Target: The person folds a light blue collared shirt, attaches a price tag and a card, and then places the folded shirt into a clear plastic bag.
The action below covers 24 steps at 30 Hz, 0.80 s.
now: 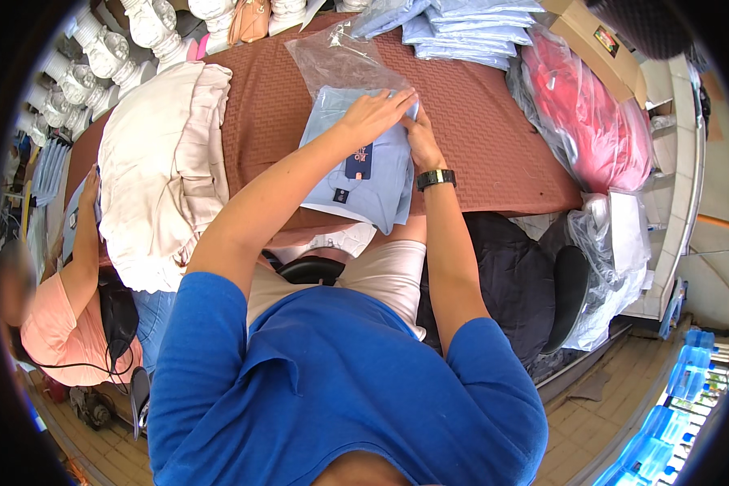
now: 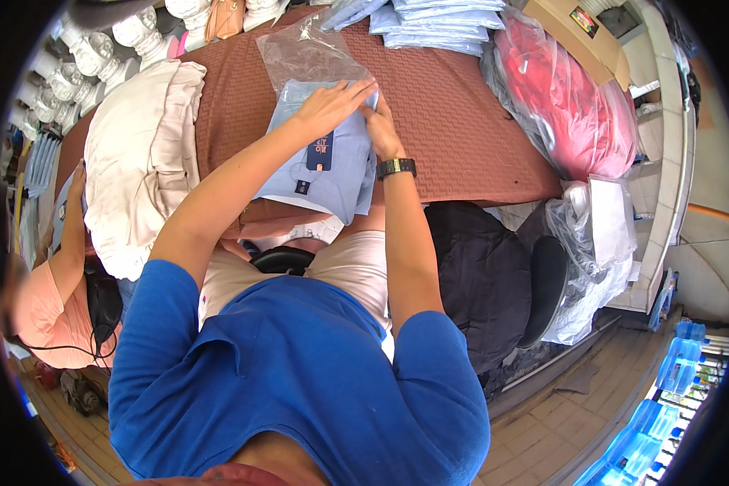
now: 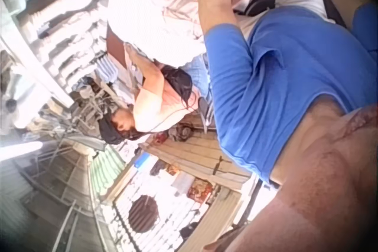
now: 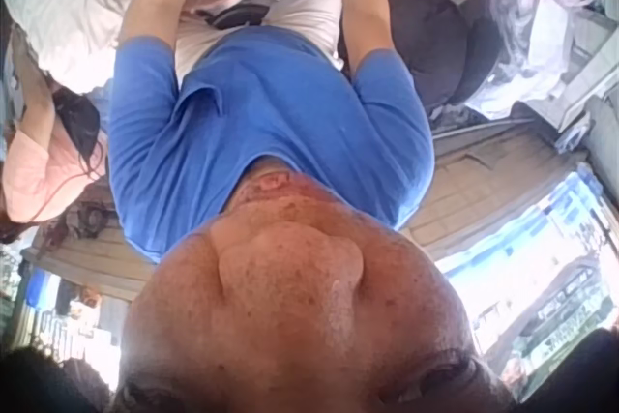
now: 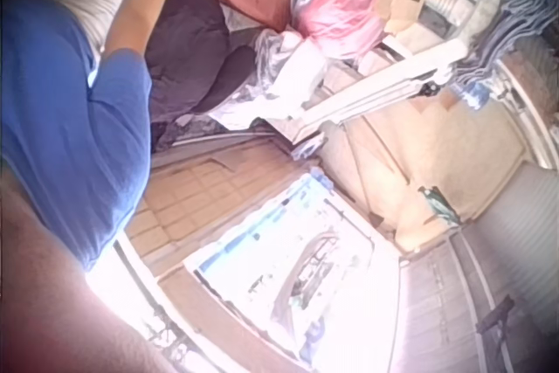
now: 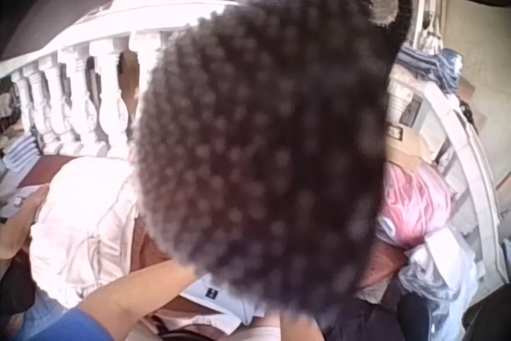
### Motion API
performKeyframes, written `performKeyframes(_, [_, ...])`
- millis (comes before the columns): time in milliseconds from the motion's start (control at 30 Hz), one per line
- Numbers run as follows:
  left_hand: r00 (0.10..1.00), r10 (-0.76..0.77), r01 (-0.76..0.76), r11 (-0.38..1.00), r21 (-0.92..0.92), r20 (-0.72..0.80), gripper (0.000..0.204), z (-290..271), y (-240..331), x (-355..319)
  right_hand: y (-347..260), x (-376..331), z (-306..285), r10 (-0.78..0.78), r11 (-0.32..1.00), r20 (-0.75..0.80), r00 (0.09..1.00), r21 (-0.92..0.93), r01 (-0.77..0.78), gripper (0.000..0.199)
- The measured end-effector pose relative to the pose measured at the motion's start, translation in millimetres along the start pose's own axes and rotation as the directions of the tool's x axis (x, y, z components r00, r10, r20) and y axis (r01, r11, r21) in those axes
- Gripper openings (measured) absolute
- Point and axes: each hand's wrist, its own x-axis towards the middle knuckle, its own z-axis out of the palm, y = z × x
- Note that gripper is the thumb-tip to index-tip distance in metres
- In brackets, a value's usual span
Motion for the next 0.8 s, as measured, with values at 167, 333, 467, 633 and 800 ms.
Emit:
performKeyframes(167, [0.995,-0.029,0.02,0.996,0.092,0.094,0.068,5.0,10.6,-7.1,1.2,-2.3,1.6,0.032,0.986,-0.107,0.994,-0.162,-0.049,0.052])
performKeyframes(333, [0.997,-0.026,0.018,0.995,0.097,0.078,0.068,9.5,13.4,-5.1,16.0,3.9,-11.8,0.013,0.985,-0.166,0.986,0.173,0.016,0.042])
performKeyframes(467, [0.997,-0.015,0.011,0.998,0.059,0.074,0.067,12.1,10.9,-4.8,15.1,4.6,-13.8,0.014,0.999,-0.139,0.99,0.049,-0.007,0.039])
performKeyframes(633, [0.994,0.033,-0.039,0.998,0.054,0.106,0.067,11.5,11.5,-3.8,13.7,1.3,-2.4,-0.061,0.998,-0.245,0.968,-0.036,0.054,0.039])
performKeyframes(800, [0.985,0.031,-0.051,0.993,0.111,0.171,0.066,12.2,13.7,-3.1,19.0,0.3,0.9,-0.054,0.989,-0.297,0.953,-0.145,0.011,0.038])
